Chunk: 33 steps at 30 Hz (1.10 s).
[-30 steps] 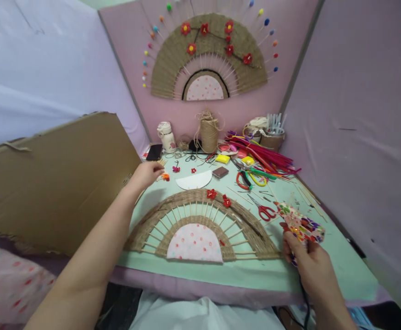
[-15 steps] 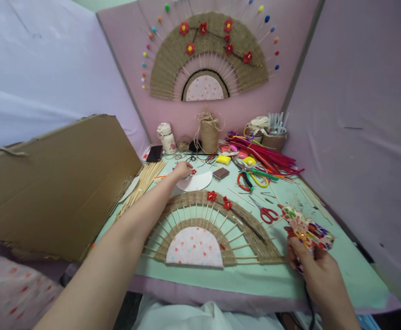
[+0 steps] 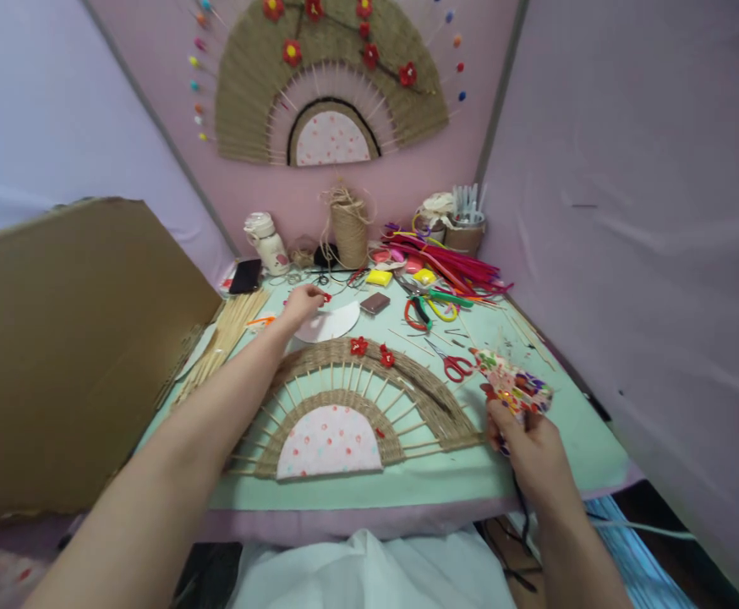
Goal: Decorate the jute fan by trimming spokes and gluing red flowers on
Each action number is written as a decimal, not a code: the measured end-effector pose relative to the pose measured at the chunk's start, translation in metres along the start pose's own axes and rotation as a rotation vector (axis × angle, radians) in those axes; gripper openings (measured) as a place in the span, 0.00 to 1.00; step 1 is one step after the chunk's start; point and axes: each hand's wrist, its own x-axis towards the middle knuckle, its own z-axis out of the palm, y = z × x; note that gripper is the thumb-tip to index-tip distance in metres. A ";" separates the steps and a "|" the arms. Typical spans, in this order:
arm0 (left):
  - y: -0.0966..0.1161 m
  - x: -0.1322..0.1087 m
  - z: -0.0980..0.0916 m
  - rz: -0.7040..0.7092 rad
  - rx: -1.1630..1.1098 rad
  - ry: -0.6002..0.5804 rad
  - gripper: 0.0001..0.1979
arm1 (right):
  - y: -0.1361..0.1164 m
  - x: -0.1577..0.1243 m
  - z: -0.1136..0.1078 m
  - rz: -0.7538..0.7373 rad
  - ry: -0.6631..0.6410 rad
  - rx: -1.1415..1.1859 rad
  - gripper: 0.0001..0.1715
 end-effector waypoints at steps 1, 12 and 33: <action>0.004 -0.005 -0.004 -0.011 -0.055 -0.013 0.04 | -0.002 -0.001 0.000 0.003 0.003 0.025 0.27; 0.016 -0.125 -0.072 -0.039 -0.594 -0.047 0.14 | -0.003 0.000 0.000 0.006 -0.001 0.050 0.25; -0.024 -0.038 -0.062 -0.079 -0.232 0.025 0.07 | 0.003 0.002 -0.001 -0.032 0.002 -0.140 0.32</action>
